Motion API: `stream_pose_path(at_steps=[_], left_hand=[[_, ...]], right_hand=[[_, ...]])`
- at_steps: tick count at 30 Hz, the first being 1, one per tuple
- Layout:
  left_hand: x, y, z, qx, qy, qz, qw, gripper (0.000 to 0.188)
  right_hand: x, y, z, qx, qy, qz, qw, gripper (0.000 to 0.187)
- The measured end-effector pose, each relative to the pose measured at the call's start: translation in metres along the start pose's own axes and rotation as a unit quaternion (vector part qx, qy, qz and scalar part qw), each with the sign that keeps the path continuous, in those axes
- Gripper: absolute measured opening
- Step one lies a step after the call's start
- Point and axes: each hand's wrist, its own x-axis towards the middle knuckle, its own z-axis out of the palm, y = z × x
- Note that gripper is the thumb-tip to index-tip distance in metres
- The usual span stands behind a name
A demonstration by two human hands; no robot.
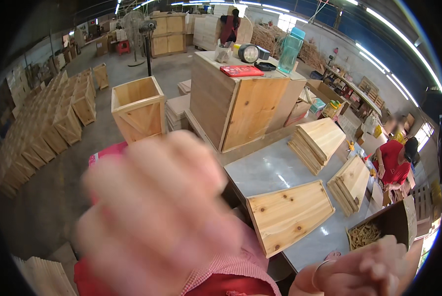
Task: Assembling a wooden box by gluing wooden planks together and securing them with rubber bands before final adjustments.
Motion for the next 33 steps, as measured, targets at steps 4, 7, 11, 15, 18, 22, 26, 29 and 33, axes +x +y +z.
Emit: stream_pose_path(at_steps=[4, 7, 11, 15, 18, 22, 26, 29, 33], left_hand=[[0.032, 0.032, 0.013, -0.121, -0.054, 0.049, 0.990, 0.021], [0.033, 0.031, 0.016, -0.179, -0.056, 0.069, 0.980, 0.025], [0.026, 0.027, 0.016, -0.182, -0.073, 0.063, 0.979, 0.014], [0.015, 0.018, 0.018, -0.184, -0.102, 0.024, 0.977, 0.004], [-0.006, 0.004, 0.013, -0.160, -0.139, -0.035, 0.977, 0.004], [-0.091, -0.051, 0.006, -0.071, -0.166, -0.363, 0.914, 0.014], [-0.210, -0.100, -0.016, -0.001, -0.101, -0.804, 0.587, 0.027], [-0.278, -0.099, -0.031, 0.006, -0.042, -0.893, 0.447, 0.040], [-0.319, -0.109, -0.019, -0.033, -0.058, -0.918, 0.391, 0.051]], right_hand=[[0.023, -0.027, 0.014, -0.015, -0.013, 0.025, 0.999, 0.020], [0.024, -0.036, 0.004, 0.013, -0.069, 0.048, 0.996, 0.021], [0.019, -0.033, -0.017, -0.033, -0.034, -0.011, 0.999, 0.022], [0.013, -0.018, -0.042, -0.041, -0.058, -0.038, 0.997, 0.022], [0.003, -0.024, -0.060, -0.062, -0.057, 0.011, 0.996, 0.024], [-0.042, 0.008, -0.090, -0.254, -0.082, 0.139, 0.954, 0.007], [-0.143, 0.074, -0.141, -0.336, -0.149, 0.442, 0.819, 0.019], [-0.227, 0.114, -0.195, -0.399, -0.190, 0.560, 0.700, 0.030], [-0.309, 0.159, -0.257, -0.464, -0.292, 0.478, 0.686, 0.039]])
